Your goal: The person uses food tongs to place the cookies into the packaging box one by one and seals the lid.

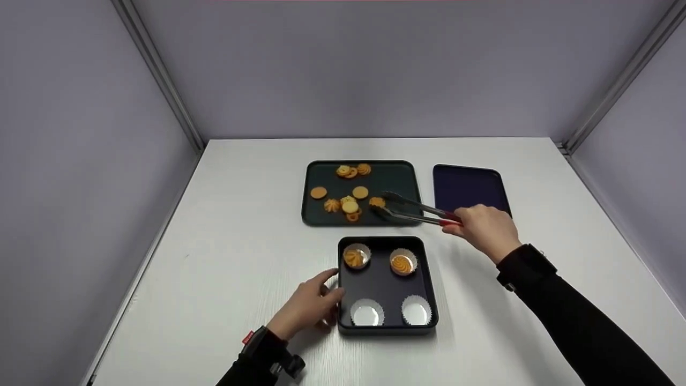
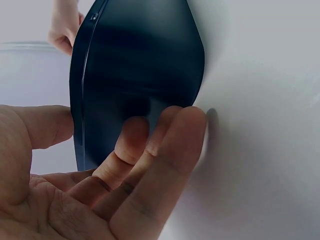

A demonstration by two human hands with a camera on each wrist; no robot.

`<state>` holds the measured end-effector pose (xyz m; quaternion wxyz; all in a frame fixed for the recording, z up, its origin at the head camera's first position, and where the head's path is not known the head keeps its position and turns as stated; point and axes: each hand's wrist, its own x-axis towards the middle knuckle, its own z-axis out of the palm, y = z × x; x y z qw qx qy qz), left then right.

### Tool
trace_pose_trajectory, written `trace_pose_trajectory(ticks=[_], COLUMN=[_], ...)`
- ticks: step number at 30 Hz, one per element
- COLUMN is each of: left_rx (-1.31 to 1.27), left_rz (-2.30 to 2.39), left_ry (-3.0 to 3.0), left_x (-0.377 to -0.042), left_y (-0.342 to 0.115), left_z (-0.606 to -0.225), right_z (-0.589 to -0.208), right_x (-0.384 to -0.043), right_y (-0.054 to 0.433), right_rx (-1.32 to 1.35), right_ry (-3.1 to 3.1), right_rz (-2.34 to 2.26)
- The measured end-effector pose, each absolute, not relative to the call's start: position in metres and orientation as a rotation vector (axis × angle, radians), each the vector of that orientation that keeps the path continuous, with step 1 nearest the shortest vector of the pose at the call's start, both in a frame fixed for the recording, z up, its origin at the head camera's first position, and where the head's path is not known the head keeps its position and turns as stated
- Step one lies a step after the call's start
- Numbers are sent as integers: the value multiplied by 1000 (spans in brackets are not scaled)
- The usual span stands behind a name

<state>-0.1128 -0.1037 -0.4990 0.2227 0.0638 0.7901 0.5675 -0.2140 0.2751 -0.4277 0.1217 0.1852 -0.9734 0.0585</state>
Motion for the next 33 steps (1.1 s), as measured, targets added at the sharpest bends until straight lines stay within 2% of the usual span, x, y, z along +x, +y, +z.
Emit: trace_pose_trajectory(ticks=[20,33], left_rx=[182,171], left_rz=[1534,1552], left_ry=[2227,2209], left_x=[-114,-115], left_y=[-104,-103], left_z=[-500,-503], right_z=[-443,-418], right_x=[-200,-167], right_y=[297,343], right_rx=[644,819], right_ry=[-2535,-2417], right_rz=[139,197])
